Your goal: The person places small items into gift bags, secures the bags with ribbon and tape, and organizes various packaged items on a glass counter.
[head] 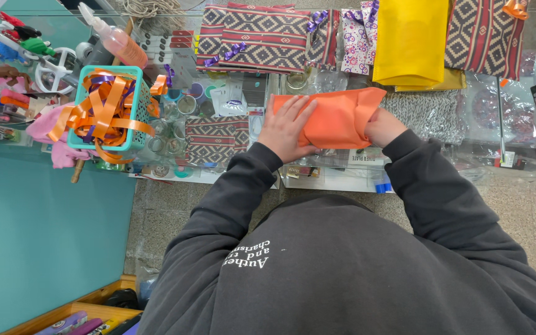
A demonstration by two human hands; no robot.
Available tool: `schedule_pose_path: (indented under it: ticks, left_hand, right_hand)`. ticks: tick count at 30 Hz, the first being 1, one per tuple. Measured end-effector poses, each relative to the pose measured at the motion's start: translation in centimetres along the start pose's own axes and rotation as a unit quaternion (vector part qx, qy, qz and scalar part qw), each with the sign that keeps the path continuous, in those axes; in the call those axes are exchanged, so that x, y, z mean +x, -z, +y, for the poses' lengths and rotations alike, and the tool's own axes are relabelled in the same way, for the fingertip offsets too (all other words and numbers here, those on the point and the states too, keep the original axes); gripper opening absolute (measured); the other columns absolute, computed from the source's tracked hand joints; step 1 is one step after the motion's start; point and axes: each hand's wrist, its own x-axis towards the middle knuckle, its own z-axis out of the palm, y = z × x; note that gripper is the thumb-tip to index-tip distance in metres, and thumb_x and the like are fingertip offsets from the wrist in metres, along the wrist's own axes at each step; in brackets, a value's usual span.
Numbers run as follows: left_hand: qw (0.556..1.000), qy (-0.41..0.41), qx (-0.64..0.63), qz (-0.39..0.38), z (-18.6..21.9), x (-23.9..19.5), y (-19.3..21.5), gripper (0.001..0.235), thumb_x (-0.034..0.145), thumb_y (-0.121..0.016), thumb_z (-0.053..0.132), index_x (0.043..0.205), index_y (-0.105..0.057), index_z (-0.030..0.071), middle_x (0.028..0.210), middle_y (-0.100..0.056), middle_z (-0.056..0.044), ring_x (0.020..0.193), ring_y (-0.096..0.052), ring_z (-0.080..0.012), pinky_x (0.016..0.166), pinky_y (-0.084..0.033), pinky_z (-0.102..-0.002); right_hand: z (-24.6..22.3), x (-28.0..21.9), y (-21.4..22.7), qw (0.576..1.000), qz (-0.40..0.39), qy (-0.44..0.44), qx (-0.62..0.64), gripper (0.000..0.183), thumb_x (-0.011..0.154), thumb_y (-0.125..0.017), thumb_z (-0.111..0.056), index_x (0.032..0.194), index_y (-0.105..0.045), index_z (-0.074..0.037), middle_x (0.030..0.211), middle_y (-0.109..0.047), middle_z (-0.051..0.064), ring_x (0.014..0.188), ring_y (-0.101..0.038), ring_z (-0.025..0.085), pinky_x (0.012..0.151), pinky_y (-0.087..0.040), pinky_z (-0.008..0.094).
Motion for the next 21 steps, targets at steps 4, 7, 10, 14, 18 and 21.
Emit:
schedule_pose_path:
  ticks: [4, 7, 10, 14, 18, 21]
  left_hand:
    - [0.999, -0.037, 0.008, 0.027, 1.9, 0.8, 1.0, 0.122, 0.059, -0.089, 0.072, 0.160, -0.039, 0.025, 0.154, -0.051, -0.009, 0.143, -0.051, -0.0296, 0.122, -0.015, -0.073]
    - [0.997, -0.056, 0.002, 0.048, 3.7, 1.8, 1.4, 0.118, 0.065, -0.081, 0.080, 0.160, -0.039, 0.024, 0.154, -0.052, -0.009, 0.141, -0.053, -0.0274, 0.124, -0.019, -0.070]
    - [0.996, -0.028, -0.060, 0.067, 4.9, 3.5, 3.0, 0.117, 0.076, -0.065, 0.091, 0.163, -0.033, 0.020, 0.162, -0.044, -0.011, 0.147, -0.049, -0.0296, 0.125, -0.023, -0.068]
    - [0.965, 0.005, -0.208, 0.161, 5.2, 4.8, 5.1, 0.109, 0.091, -0.047, 0.087, 0.170, -0.017, 0.019, 0.174, -0.023, -0.012, 0.160, -0.029, -0.0331, 0.131, -0.019, -0.065]
    - [0.912, 0.072, -0.300, 0.271, 5.2, 4.4, 6.3, 0.077, 0.113, -0.014, 0.064, 0.170, -0.005, 0.014, 0.178, -0.014, -0.012, 0.168, -0.022, -0.0309, 0.140, -0.027, -0.051]
    - [0.869, 0.091, -0.323, 0.364, 5.3, 4.2, 7.3, 0.064, 0.119, -0.022, 0.048, 0.171, -0.007, 0.013, 0.179, -0.014, -0.010, 0.169, -0.022, -0.0304, 0.143, -0.025, -0.048]
  right_hand:
    - [-1.1, -0.1, -0.3, 0.999, -0.016, 0.020, -0.033, 0.030, 0.103, -0.052, -0.019, 0.102, -0.072, 0.003, 0.083, -0.064, 0.020, 0.088, -0.066, 0.033, 0.081, -0.051, 0.049]
    - [-2.1, -0.2, -0.7, 0.997, -0.035, 0.039, -0.065, 0.031, 0.102, -0.049, -0.017, 0.102, -0.072, 0.003, 0.085, -0.064, 0.022, 0.093, -0.065, 0.035, 0.086, -0.049, 0.050]
    - [-3.3, 0.5, -0.1, 0.992, -0.052, 0.061, -0.099, 0.033, 0.101, -0.046, -0.015, 0.102, -0.073, 0.004, 0.087, -0.064, 0.023, 0.098, -0.065, 0.037, 0.091, -0.048, 0.052]
    - [-12.3, -1.7, -1.2, 0.985, -0.088, 0.086, -0.118, 0.042, 0.104, -0.037, -0.018, 0.097, -0.074, 0.002, 0.086, -0.064, 0.022, 0.092, -0.062, 0.036, 0.092, -0.046, 0.050]
    - [-20.4, -4.0, -3.7, 0.961, -0.102, 0.156, -0.203, 0.030, 0.104, -0.026, -0.023, 0.076, -0.030, -0.013, 0.075, -0.034, 0.004, 0.071, -0.034, 0.020, 0.067, -0.030, 0.039]
    - [-24.5, -5.1, -5.5, 0.950, -0.099, 0.196, -0.221, 0.050, 0.112, -0.024, -0.038, 0.084, -0.053, -0.009, 0.080, -0.051, 0.008, 0.076, -0.048, 0.024, 0.075, -0.035, 0.038]
